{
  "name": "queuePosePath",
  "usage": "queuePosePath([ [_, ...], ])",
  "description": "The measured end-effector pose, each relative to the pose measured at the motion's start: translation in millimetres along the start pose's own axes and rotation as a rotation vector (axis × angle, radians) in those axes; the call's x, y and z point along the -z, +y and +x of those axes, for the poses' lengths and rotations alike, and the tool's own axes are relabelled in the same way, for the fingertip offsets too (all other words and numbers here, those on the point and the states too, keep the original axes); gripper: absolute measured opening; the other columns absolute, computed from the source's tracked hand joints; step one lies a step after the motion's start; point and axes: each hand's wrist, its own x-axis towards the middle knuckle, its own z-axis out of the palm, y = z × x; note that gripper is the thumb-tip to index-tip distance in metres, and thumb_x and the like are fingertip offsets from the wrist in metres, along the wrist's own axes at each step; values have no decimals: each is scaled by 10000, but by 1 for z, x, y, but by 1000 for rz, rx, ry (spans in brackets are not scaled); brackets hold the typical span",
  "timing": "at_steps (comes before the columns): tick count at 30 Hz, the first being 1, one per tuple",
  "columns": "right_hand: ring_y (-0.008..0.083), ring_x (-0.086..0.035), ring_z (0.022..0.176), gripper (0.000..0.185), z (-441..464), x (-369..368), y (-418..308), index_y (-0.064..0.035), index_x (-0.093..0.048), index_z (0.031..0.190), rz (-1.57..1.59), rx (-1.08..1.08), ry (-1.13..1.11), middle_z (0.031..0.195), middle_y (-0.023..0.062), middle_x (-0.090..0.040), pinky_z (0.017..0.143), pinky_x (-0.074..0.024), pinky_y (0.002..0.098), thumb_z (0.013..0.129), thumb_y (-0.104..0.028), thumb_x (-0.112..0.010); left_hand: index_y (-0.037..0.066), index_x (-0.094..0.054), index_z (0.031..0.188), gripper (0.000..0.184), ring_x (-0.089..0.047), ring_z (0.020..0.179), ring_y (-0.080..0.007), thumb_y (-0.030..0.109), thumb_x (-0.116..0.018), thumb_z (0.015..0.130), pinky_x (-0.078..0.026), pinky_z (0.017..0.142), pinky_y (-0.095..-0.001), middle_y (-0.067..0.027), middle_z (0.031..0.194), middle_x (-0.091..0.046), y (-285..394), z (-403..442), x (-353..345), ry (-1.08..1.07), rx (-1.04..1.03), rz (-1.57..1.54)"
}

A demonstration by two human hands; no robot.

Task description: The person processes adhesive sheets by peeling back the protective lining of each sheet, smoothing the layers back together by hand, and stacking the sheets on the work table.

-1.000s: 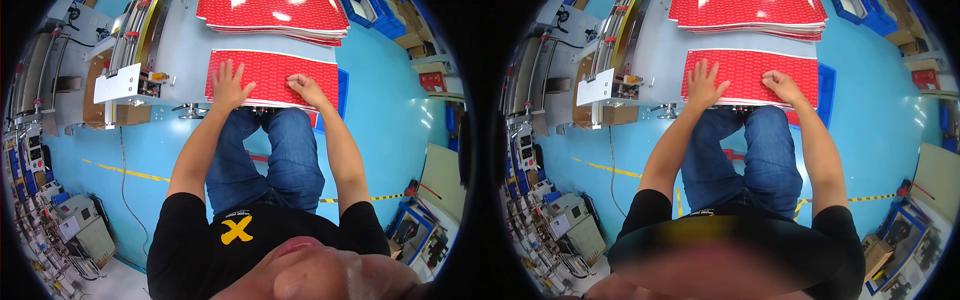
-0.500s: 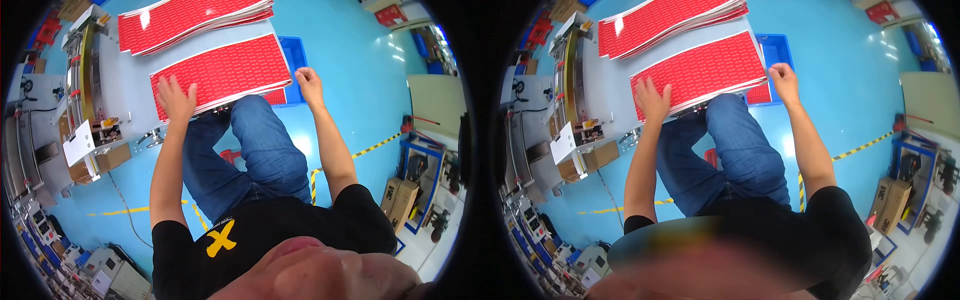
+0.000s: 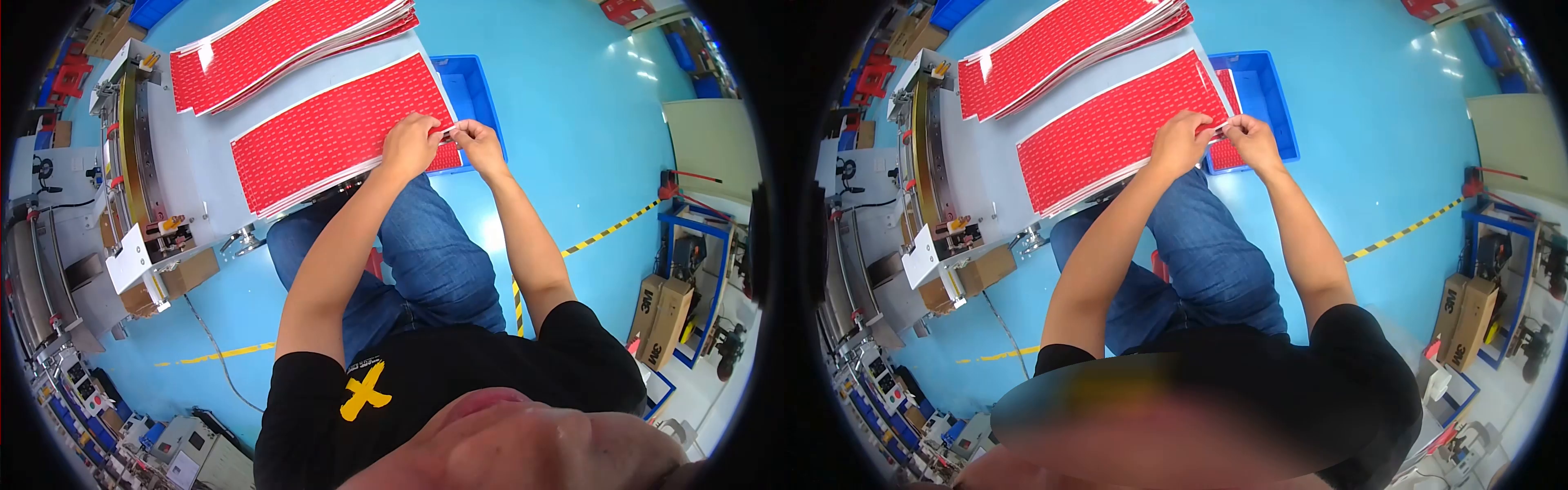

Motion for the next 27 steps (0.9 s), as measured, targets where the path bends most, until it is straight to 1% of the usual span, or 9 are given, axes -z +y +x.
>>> queuePosePath([
  [7, 94, -614, 763, 130, -1, -1, -6, 8, -684, 961, 28, -7, -23, 873, 52, -704, 708, -486, 242, 923, -104, -629, 55, -714, 1013, 229, -667, 921, -324, 214, -668, 855, -528, 795, -433, -143, 1020, -678, 4, 3, -5, -2, 36, 16],
  [13, 103, -645, 805, 144, -6, -9, -15, 20, -686, 978, 18, 67, -66, 870, 61, -711, 733, -503, 245, 928, -98, -622, 51, -706, 914, 201, -672, 849, -332, 239, -661, 862, -527, 741, -439, -148, 913, -690, 12, 7, -3, 40, 73, -33],
  [17, 67, -594, 705, 115, 7, -7, 10, 0, -685, 931, 38, 100, -49, 803, 23, -683, 646, -470, 228, 931, -94, -619, 36, -690, 898, 200, -691, 787, -293, 230, -646, 880, -533, 701, -405, -145, 855, -698, 1, 9, -3, 64, 119, -38],
  [18, 49, -546, 644, 98, 6, -6, 7, -23, -676, 898, 36, 73, 0, 764, 8, -661, 565, -421, 214, 925, -97, -618, 27, -680, 912, 199, -697, 793, -270, 219, -629, 899, -539, 698, -383, -140, 863, -702, -8, 10, 0, 79, 198, -165],
  [20, 47, -533, 626, 89, 1, -3, -2, -35, -664, 880, 162, -38, 63, 753, 10, -655, 532, -395, 205, 917, -99, -615, 9, -662, 939, 199, -709, 803, -224, 197, -597, 937, -551, 692, -340, -129, 879, -709, -32, 7, 17, 108, 352, -422],
  [21, 46, -527, 617, 85, 1, -1, -4, -42, -658, 871, 226, -94, 98, 748, 11, -652, 516, -382, 200, 914, -101, -614, 0, -663, 975, 223, -706, 807, -221, 207, -594, 932, -554, 705, -348, -137, 907, -711, -36, 0, 38, 141, 546, -738],
  [22, 53, -529, 610, 70, 3, 1, 0, -53, -642, 871, 234, -120, 124, 743, 18, -646, 492, -368, 196, 907, -98, -602, -15, -618, 1047, 226, -709, 819, -207, 188, -552, 973, -563, 689, -304, -138, 949, -699, -68, -11, 50, 175, 538, -974],
  [24, 54, -531, 609, 65, 3, 2, 2, -51, -638, 877, 266, -155, 142, 744, 22, -643, 491, -371, 196, 903, -90, -594, -1, -589, 1056, 181, -708, 853, -241, 154, -544, 976, -563, 713, -320, -136, 982, -687, -100, -43, 92, 358, 609, -1134],
  [27, 55, -536, 613, 63, 4, 3, 6, -47, -635, 882, 290, -171, 161, 746, 25, -641, 487, -373, 199, 898, -82, -584, 11, -595, 1083, 216, -648, 944, -232, 192, -570, 968, -517, 778, -322, -135, 1046, -674, -177, -100, 136, 562, 544, -1347],
])
